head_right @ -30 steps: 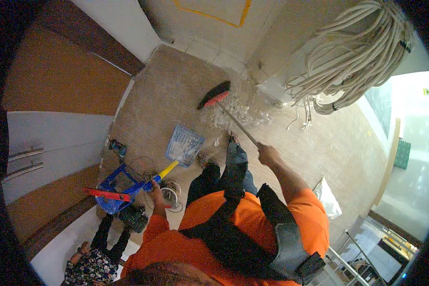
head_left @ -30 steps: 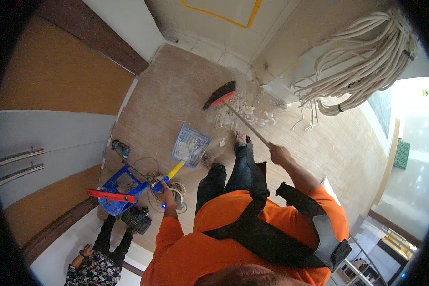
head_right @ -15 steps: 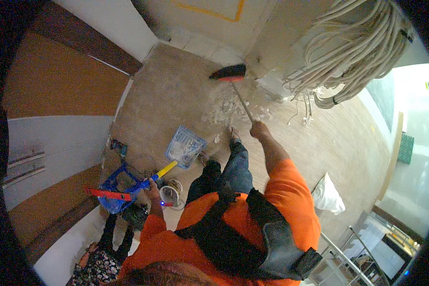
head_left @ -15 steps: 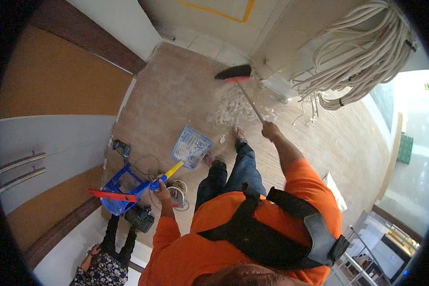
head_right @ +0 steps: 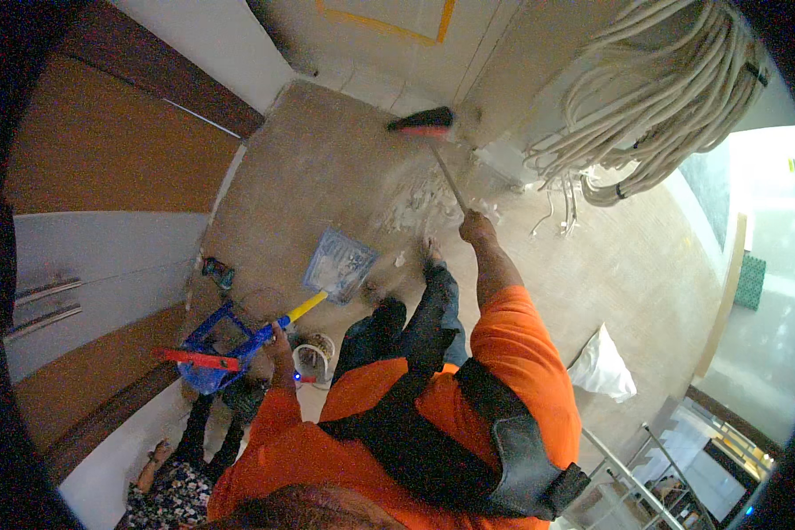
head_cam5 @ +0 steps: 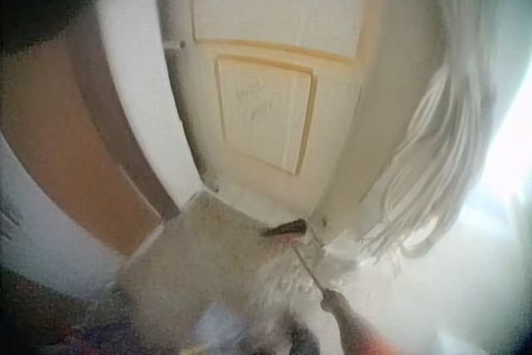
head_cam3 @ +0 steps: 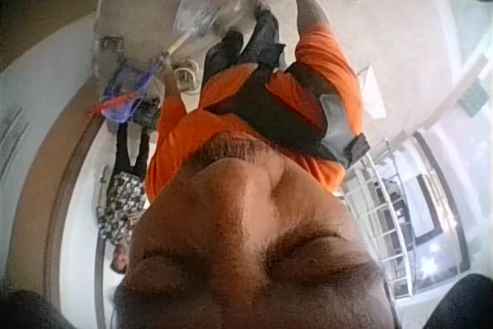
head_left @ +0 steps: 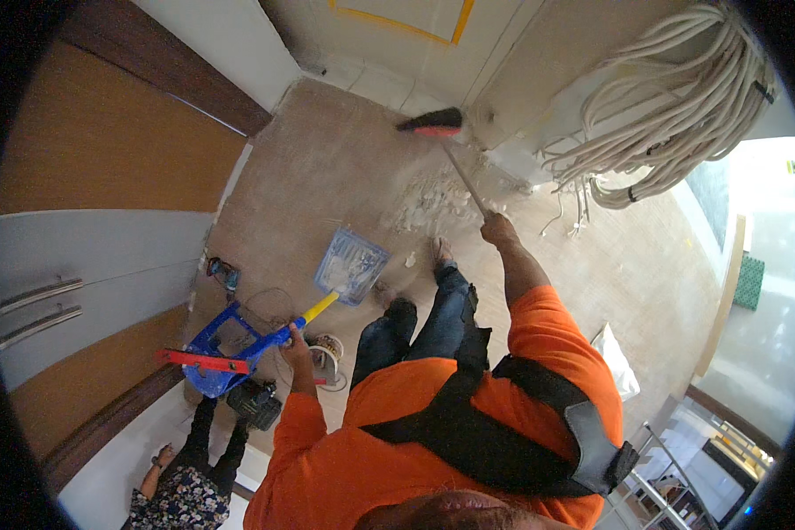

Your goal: The person applies yellow masking tape to a white curved wall surface, smoothing it down with their hands. They then switch to sweeping debris on the floor with a broom and dustpan, collecting the dust into a white bag.

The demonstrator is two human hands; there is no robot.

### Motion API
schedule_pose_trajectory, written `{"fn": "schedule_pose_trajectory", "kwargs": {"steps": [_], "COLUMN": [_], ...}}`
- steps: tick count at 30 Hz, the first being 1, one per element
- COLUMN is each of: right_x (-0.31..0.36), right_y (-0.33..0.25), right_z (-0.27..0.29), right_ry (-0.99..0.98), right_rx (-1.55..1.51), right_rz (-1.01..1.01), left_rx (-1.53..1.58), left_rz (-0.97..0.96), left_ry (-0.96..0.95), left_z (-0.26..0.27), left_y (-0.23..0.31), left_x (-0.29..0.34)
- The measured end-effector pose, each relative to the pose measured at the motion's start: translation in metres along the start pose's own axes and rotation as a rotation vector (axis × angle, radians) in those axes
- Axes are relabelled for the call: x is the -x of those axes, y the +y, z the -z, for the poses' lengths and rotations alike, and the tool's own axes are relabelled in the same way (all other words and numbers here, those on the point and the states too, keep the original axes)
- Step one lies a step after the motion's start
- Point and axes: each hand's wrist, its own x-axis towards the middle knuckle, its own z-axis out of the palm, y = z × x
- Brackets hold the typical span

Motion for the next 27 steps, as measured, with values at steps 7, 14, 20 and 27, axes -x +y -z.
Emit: {"fn": "schedule_pose_trajectory", "kwargs": {"steps": [7,14,20,27], "right_x": [0.152,0.103,0.168,0.178], "right_y": [0.057,0.074,0.047,0.074], "right_z": [-0.003,-0.019,-0.060,-0.047], "right_ry": [-0.060,0.187,-0.059,0.323], "right_rx": [0.008,-0.074,-0.356,-0.188], "right_rz": [-0.023,-0.023,-0.266,-0.058], "left_rx": [-0.185,-0.201,-0.429,-0.500], "left_rz": [-0.007,0.067,0.067,0.017], "left_ry": [0.024,0.035,0.014,0.029], "left_z": [-0.006,-0.004,0.003,0.004], "left_y": [0.023,0.004,0.024,0.041], "left_x": [0.016,-0.005,-0.024,-0.010]}}
